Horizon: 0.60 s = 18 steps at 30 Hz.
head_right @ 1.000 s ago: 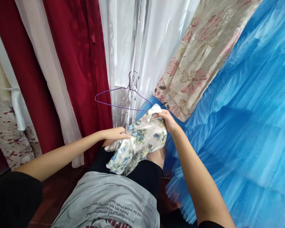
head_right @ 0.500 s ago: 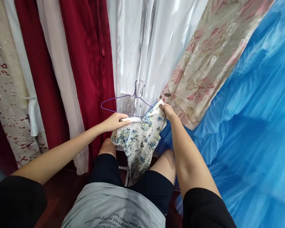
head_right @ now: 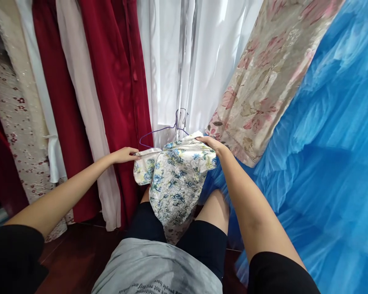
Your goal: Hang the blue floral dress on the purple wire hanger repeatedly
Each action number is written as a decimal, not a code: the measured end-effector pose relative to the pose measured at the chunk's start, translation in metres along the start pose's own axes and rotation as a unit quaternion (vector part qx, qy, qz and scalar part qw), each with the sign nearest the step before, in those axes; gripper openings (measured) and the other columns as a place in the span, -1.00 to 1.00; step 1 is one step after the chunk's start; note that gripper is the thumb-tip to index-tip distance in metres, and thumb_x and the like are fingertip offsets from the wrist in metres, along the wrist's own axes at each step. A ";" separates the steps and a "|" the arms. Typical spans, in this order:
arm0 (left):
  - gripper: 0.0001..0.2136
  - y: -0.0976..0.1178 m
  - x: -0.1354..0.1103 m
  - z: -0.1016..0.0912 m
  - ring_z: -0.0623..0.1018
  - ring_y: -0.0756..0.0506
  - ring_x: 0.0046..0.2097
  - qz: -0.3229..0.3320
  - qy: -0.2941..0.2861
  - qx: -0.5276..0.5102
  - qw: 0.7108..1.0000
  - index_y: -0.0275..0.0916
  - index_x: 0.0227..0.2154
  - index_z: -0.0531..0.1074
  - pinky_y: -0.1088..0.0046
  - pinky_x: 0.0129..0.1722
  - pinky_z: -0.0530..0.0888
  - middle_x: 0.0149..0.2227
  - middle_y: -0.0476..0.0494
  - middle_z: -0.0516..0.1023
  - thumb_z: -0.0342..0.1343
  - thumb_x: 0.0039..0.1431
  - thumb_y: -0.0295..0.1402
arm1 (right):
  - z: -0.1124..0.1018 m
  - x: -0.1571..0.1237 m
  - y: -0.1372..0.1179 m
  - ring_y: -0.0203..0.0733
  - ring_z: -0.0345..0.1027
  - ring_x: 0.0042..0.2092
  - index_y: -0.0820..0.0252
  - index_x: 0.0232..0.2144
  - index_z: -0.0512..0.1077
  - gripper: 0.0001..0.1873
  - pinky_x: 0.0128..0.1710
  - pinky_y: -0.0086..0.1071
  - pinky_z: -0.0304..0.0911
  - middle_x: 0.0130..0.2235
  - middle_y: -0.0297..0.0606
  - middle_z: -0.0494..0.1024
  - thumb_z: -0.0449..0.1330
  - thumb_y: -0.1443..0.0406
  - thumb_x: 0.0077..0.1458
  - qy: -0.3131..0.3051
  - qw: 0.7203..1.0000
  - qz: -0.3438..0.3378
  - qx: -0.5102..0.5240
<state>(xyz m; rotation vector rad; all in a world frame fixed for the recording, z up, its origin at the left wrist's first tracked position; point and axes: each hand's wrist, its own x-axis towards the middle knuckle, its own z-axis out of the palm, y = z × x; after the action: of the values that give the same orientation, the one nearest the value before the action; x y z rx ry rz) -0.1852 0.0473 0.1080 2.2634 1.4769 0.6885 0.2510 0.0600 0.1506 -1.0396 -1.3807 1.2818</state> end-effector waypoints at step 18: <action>-0.71 0.050 0.095 -0.011 0.41 -0.09 -0.29 -0.024 0.320 -0.071 0.944 -0.25 -0.36 0.40 0.44 -0.28 0.27 -0.37 -0.05 0.45 0.29 0.00 -0.16 | -0.023 -0.021 0.014 -0.04 0.56 -0.40 0.22 -0.26 0.55 -0.73 -0.30 -0.24 0.49 -0.40 -0.12 0.67 0.28 0.11 0.18 -0.017 0.992 0.113 0.050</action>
<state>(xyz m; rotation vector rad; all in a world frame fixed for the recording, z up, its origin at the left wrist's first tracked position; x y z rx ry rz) -0.1217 0.1156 0.1630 1.9722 1.6645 1.5678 0.2772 0.0446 0.1345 -1.1334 -1.2369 1.5247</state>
